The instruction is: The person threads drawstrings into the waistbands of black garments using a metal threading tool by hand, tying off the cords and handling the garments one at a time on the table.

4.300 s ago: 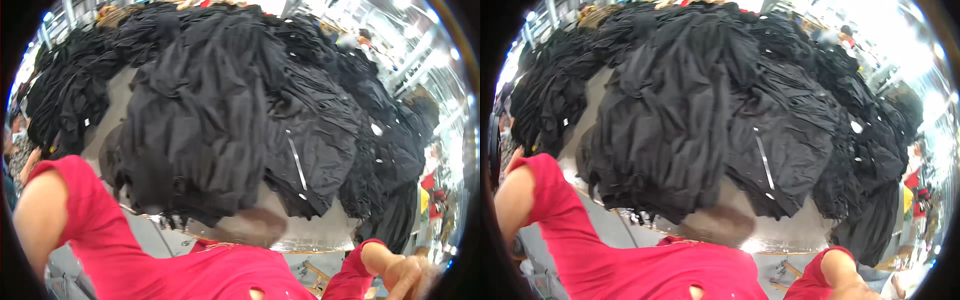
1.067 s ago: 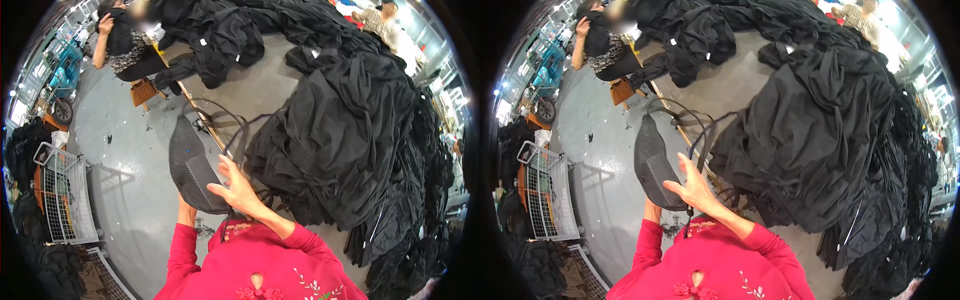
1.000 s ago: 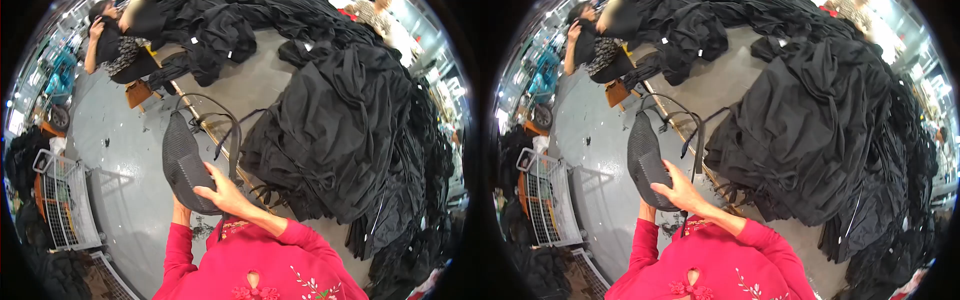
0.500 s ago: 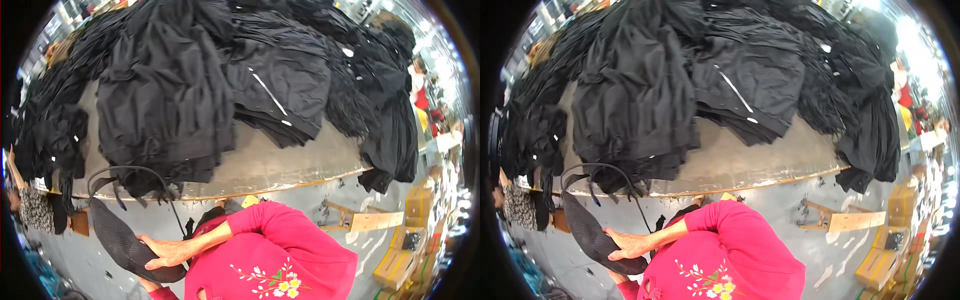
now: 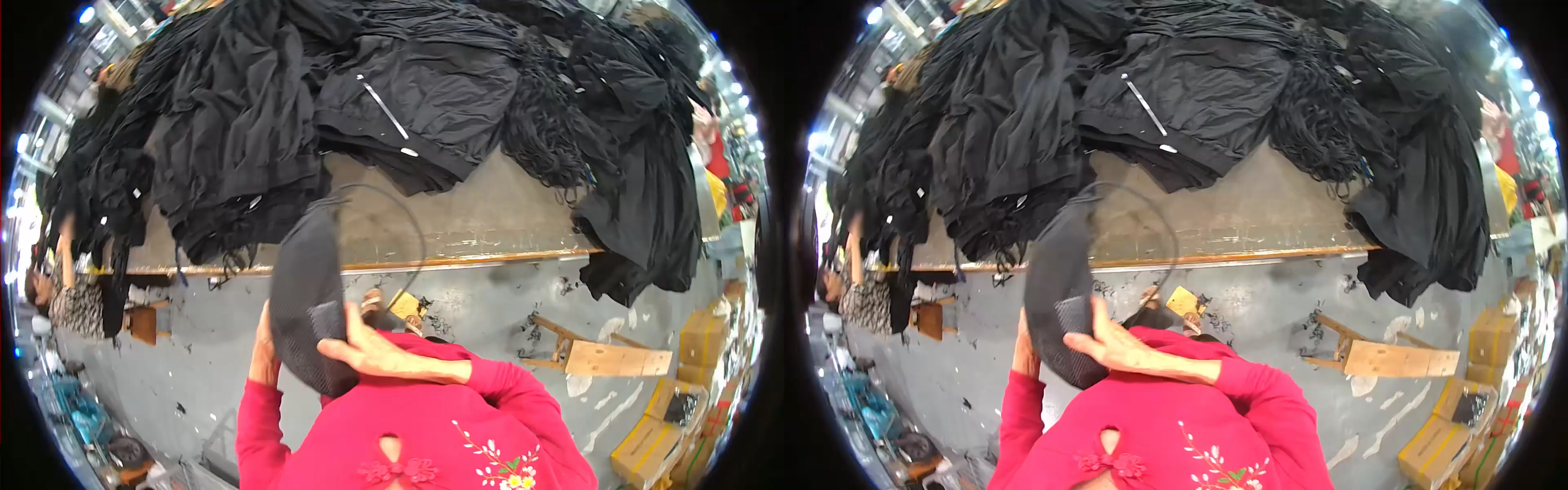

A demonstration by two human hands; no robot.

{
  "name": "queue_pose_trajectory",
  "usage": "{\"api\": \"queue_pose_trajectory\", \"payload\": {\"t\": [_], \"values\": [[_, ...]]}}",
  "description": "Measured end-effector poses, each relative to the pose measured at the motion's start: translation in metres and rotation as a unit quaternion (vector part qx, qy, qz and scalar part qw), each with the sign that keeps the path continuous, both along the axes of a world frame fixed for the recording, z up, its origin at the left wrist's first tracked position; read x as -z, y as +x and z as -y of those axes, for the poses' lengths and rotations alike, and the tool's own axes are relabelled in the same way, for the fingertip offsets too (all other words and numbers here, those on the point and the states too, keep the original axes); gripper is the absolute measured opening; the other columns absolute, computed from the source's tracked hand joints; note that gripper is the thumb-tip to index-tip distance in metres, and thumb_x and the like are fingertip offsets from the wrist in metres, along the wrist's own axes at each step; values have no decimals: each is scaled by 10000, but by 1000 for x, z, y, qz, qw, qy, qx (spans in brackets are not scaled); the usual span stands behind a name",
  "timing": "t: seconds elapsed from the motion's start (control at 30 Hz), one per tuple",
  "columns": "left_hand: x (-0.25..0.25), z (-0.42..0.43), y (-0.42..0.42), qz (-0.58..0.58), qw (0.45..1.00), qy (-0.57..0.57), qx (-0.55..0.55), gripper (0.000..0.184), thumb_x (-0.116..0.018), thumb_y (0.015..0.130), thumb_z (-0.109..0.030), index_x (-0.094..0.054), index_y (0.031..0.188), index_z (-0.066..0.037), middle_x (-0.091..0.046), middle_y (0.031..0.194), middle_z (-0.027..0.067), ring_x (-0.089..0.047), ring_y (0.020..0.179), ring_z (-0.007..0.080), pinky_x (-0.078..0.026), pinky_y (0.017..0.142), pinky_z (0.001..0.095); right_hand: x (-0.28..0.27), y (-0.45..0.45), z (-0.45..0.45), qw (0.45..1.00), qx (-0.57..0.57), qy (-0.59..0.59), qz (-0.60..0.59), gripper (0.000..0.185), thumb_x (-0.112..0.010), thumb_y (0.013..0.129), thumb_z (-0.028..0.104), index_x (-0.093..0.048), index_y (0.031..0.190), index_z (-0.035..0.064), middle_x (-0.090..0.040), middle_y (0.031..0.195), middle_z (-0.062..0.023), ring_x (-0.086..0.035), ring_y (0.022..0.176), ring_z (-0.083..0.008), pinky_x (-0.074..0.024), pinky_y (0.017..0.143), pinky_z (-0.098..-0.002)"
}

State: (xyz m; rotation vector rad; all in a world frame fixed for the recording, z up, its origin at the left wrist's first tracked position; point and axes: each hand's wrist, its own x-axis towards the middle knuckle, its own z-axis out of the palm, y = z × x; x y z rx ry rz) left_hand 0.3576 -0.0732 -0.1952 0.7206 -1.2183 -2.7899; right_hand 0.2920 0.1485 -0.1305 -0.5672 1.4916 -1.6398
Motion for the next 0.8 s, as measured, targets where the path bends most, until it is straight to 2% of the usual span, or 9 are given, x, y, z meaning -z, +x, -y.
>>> {"api": "queue_pose_trajectory", "payload": {"t": [0.03,0.3,0.37,0.43,0.53,0.6,0.7,0.73,0.8], "values": [[1,-1,-5,14,997,70,20,358,-425,913,-252,-499,1177,-21,-564,1128,85,-542,998,180,-457,845,307,5,0,-6,999,12,-21,32,795,-549,837,401,-89,1294,-59,-344,1258,-291,-341,1221,-340,-263,1016,-374],[-4,5,-78,161,978,-132,26,349,-586,782,-167,-526,1095,-25,-583,995,73,-578,870,150,-496,739,272,62,-21,4,949,115,-127,264,614,-417,917,398,-174,1310,-6,-335,1298,-143,-329,1200,-208,-289,1000,-325],[-15,3,-97,91,979,-183,23,373,-610,766,-163,-514,1093,-12,-580,1003,75,-573,868,147,-491,738,272,76,-38,17,934,125,-121,311,639,-401,910,442,-174,1308,-3,-333,1299,-139,-333,1203,-211,-287,1007,-326],[-13,3,-119,88,978,-189,30,543,-637,741,-185,-437,1196,33,-568,1046,115,-569,887,171,-479,761,287,106,-53,29,934,132,-112,312,665,-385,908,460,-161,1322,-9,-321,1317,-149,-335,1207,-218,-295,1004,-332],[12,10,-158,125,930,-343,29,921,-683,679,-288,-168,1334,104,-501,1156,232,-533,993,242,-451,813,304,119,-82,36,944,196,22,264,608,-402,904,452,-248,1307,24,-421,1223,-122,-453,1080,-212,-414,885,-349],[31,17,-179,119,940,-313,58,949,-687,668,-316,-161,1328,119,-489,1171,241,-527,1010,245,-451,814,303,121,-103,39,946,218,121,207,639,-414,888,480,-270,1287,3,-450,1185,-136,-464,1059,-215,-424,861,-354],[39,16,-204,153,949,-273,46,651,-681,676,-311,-475,1080,156,-585,962,192,-576,817,217,-470,677,314,116,-134,36,944,230,161,175,635,-400,882,506,-303,1246,-5,-469,1144,-173,-505,992,-233,-436,828,-356],[36,11,-209,155,960,-230,30,445,-680,683,-302,-584,856,97,-599,780,120,-564,675,178,-457,609,318,122,-142,39,948,227,181,132,631,-399,880,498,-304,1239,-12,-461,1164,-203,-510,997,-268,-406,876,-363],[43,25,-203,168,960,-223,39,407,-676,691,-289,-593,827,86,-594,737,103,-560,649,169,-455,596,311,103,-142,48,946,214,221,105,628,-396,879,487,-300,1242,-16,-455,1182,-212,-498,1027,-285,-385,901,-369]]}}
